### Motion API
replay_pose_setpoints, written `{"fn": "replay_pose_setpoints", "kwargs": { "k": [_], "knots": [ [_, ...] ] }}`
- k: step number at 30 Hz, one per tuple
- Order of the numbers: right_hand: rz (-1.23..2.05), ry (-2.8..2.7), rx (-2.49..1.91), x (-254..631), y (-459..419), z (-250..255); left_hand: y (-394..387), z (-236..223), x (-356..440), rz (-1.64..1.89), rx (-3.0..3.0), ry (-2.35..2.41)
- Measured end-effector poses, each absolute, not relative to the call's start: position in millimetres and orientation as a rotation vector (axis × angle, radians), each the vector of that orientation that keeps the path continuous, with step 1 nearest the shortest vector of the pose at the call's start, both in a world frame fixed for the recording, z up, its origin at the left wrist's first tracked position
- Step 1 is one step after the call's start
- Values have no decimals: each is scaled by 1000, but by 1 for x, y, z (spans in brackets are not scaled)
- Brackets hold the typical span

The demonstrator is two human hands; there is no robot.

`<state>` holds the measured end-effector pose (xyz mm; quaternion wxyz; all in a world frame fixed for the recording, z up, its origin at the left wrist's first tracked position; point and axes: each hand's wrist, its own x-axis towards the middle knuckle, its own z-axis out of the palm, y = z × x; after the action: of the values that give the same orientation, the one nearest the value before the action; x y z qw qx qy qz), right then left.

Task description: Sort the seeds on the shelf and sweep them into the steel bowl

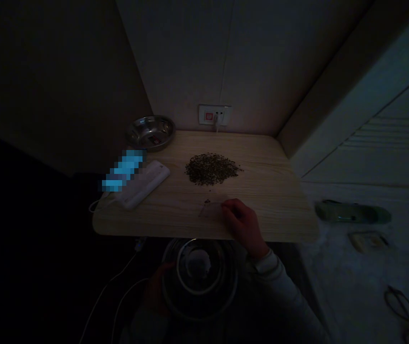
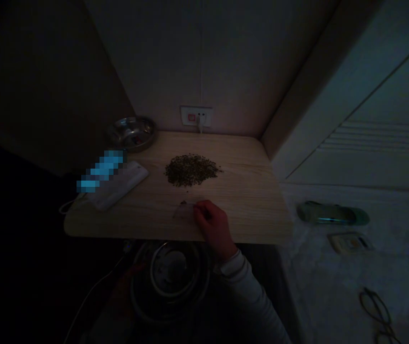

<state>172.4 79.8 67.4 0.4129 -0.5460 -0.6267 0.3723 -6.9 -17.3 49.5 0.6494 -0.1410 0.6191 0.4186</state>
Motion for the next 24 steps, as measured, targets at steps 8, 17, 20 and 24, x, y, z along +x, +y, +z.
{"fn": "replay_pose_setpoints", "kwargs": {
  "k": [8, 17, 20, 24],
  "knots": [
    [874, -1604, -1412, 171, 79, 67, -20, 38, -13, 1016, -257, 1494],
    [867, -1601, -1393, 170, 79, 68, -11, 49, -9, 887, -358, 1447],
    [861, -1645, -1399, 170, 79, 69, -10, 51, -10, 904, -350, 1483],
    [925, -1648, -1368, 170, 79, 69, -8, 54, -11, 910, -342, 1492]
  ]
}}
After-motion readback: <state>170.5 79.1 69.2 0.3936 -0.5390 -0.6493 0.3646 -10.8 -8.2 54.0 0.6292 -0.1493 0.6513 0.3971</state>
